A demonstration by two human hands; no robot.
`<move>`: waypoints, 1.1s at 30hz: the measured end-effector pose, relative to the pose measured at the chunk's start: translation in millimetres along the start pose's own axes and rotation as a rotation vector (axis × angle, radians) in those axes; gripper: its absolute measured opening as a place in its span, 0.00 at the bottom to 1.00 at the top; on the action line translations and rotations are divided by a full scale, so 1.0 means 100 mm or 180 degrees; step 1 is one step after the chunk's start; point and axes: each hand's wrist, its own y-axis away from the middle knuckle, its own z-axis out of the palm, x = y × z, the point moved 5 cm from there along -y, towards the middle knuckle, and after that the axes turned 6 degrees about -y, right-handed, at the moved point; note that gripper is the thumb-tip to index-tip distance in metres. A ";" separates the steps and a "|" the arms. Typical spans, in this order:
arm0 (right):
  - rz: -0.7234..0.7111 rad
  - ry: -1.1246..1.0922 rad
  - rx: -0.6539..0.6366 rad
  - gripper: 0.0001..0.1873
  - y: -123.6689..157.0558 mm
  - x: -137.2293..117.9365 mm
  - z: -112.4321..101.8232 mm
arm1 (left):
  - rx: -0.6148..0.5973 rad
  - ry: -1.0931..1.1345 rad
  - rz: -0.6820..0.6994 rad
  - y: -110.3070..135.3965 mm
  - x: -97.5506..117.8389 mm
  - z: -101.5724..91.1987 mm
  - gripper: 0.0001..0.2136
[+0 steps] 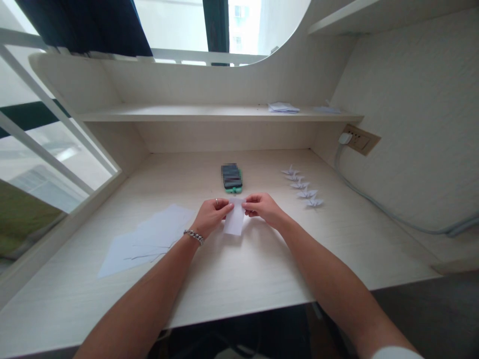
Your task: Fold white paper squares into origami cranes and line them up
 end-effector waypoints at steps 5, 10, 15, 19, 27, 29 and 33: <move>-0.0015 0.0180 -0.0068 0.10 0.00 0.03 0.00 | 0.0104 -0.0470 0.0222 0.01 0.05 -0.04 0.15; -0.0036 0.0346 -0.0078 0.09 0.02 0.03 -0.01 | -0.0120 -0.0557 0.0331 0.02 0.08 -0.04 0.15; 0.0012 0.0408 -0.0022 0.10 0.05 -0.03 -0.03 | -0.0209 -0.0383 0.0292 0.01 0.08 -0.08 0.13; 0.0071 0.0566 -0.0101 0.12 0.05 -0.05 -0.01 | -0.0120 -0.0388 0.0316 -0.01 0.06 -0.10 0.12; 0.0010 0.0281 -0.0254 0.16 0.07 0.07 0.03 | -0.0185 -0.0204 0.0199 -0.01 -0.01 -0.06 0.12; 0.0040 0.0316 -0.0276 0.15 0.09 0.09 0.02 | -0.0187 -0.0154 0.0186 0.01 0.00 -0.05 0.12; -0.0055 0.0255 -0.0238 0.13 0.11 0.07 -0.01 | -0.0279 -0.0102 0.0085 0.05 0.04 -0.01 0.13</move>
